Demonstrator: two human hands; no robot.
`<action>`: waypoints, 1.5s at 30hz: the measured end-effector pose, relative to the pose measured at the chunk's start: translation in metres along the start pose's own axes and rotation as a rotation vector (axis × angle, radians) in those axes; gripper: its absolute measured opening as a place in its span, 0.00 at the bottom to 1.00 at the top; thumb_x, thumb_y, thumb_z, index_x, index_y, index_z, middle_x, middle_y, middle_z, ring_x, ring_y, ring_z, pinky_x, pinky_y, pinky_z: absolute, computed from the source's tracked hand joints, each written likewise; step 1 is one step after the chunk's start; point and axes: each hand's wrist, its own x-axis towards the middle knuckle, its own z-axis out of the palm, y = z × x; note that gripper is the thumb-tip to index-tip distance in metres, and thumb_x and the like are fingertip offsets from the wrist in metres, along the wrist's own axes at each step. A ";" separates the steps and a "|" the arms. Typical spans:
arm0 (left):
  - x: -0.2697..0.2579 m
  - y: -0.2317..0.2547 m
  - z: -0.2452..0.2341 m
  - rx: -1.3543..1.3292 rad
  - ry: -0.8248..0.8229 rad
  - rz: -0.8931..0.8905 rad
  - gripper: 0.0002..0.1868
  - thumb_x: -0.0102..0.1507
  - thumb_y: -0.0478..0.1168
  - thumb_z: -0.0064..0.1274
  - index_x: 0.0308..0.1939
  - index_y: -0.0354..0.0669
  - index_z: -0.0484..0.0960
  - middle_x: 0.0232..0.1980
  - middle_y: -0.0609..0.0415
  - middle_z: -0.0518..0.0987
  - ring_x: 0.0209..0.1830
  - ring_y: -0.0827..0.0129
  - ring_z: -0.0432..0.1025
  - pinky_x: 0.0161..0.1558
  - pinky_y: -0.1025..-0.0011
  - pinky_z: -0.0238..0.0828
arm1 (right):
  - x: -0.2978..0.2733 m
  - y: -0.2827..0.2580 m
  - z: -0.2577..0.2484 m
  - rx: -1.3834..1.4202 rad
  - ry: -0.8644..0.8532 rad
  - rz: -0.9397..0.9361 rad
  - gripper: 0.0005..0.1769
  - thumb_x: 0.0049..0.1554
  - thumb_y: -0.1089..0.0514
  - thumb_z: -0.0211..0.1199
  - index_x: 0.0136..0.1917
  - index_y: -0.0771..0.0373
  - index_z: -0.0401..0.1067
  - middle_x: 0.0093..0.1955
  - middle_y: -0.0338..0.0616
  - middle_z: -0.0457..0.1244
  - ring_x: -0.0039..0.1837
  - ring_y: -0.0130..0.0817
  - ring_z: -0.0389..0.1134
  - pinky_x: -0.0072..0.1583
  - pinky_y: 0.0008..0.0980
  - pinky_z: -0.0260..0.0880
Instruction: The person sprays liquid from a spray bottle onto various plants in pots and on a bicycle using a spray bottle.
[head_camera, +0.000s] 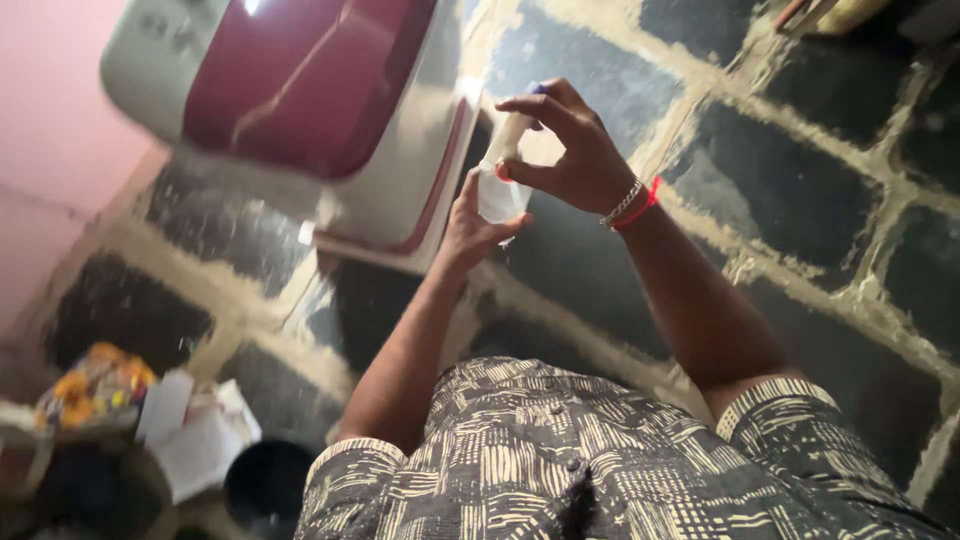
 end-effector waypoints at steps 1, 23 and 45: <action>0.027 -0.002 0.004 0.029 -0.005 0.009 0.44 0.53 0.42 0.74 0.69 0.43 0.67 0.55 0.54 0.79 0.54 0.70 0.74 0.55 0.68 0.74 | 0.010 0.018 -0.009 -0.022 0.004 0.028 0.37 0.53 0.57 0.83 0.71 0.52 0.69 0.59 0.49 0.63 0.55 0.36 0.68 0.57 0.35 0.74; 0.558 -0.043 0.103 0.020 -0.086 0.002 0.44 0.53 0.41 0.72 0.69 0.44 0.66 0.58 0.52 0.79 0.57 0.69 0.76 0.57 0.65 0.77 | 0.211 0.454 -0.154 0.202 0.261 0.152 0.64 0.56 0.66 0.79 0.86 0.53 0.34 0.63 0.50 0.61 0.66 0.38 0.69 0.71 0.39 0.71; 1.016 -0.094 -0.017 0.120 0.075 0.069 0.42 0.54 0.42 0.72 0.69 0.42 0.67 0.56 0.51 0.80 0.56 0.68 0.76 0.57 0.67 0.76 | 0.588 0.792 -0.179 0.018 -0.122 0.283 0.19 0.55 0.56 0.72 0.57 0.66 0.75 0.50 0.51 0.69 0.52 0.37 0.73 0.56 0.35 0.72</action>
